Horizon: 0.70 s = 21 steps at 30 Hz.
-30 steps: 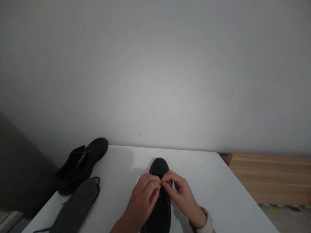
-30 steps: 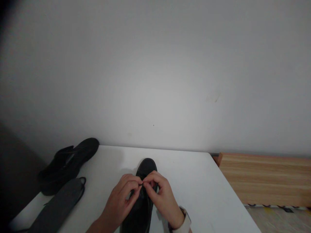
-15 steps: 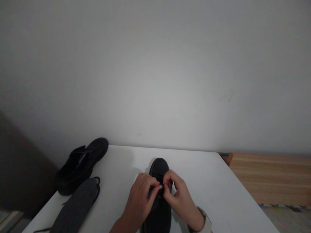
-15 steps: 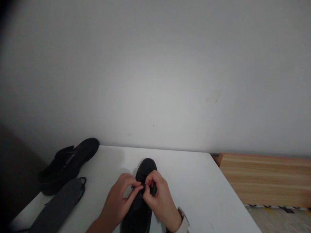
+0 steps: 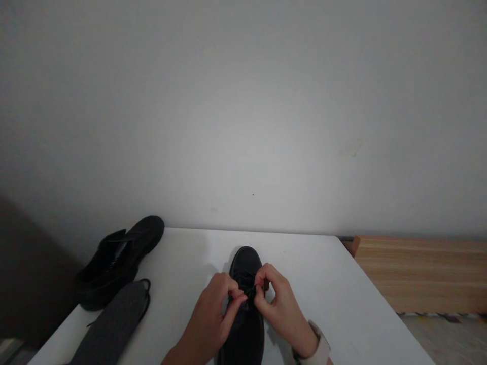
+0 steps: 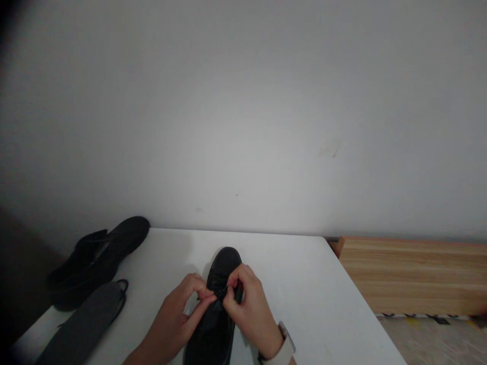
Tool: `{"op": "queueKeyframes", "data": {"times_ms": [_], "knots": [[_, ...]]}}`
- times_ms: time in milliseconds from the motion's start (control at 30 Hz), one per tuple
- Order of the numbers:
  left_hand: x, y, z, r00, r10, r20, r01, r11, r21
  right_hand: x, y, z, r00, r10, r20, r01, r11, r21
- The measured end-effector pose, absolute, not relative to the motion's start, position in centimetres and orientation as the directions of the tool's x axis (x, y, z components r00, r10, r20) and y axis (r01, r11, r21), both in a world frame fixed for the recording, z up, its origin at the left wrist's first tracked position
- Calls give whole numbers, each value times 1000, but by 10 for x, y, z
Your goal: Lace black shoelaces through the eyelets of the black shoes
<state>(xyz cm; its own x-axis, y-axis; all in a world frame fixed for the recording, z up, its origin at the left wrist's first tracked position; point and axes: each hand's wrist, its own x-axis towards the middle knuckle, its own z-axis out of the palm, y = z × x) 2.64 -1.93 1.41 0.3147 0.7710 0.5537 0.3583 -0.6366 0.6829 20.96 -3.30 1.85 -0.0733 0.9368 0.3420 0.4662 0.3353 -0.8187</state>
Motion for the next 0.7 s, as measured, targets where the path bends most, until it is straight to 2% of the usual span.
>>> {"op": "queueKeyframes", "data": {"times_ms": [200, 333, 500, 700], "knots": [[25, -15, 20, 214, 843, 494, 295, -537, 790, 216, -33, 24, -54, 947, 317, 365, 314, -877], [24, -10, 17, 112, 881, 459, 306, -470, 828, 220, -46, 21, 17, 980, 200, 354, 181, -918], [26, -9, 12, 64, 900, 431, 313, -428, 848, 219, -70, 3, 18, 998, 64, 456, 49, -888], [29, -11, 9, 79, 898, 433, 305, -435, 847, 203, -71, -9, 11, 1000, 25, 536, 15, -844]]}}
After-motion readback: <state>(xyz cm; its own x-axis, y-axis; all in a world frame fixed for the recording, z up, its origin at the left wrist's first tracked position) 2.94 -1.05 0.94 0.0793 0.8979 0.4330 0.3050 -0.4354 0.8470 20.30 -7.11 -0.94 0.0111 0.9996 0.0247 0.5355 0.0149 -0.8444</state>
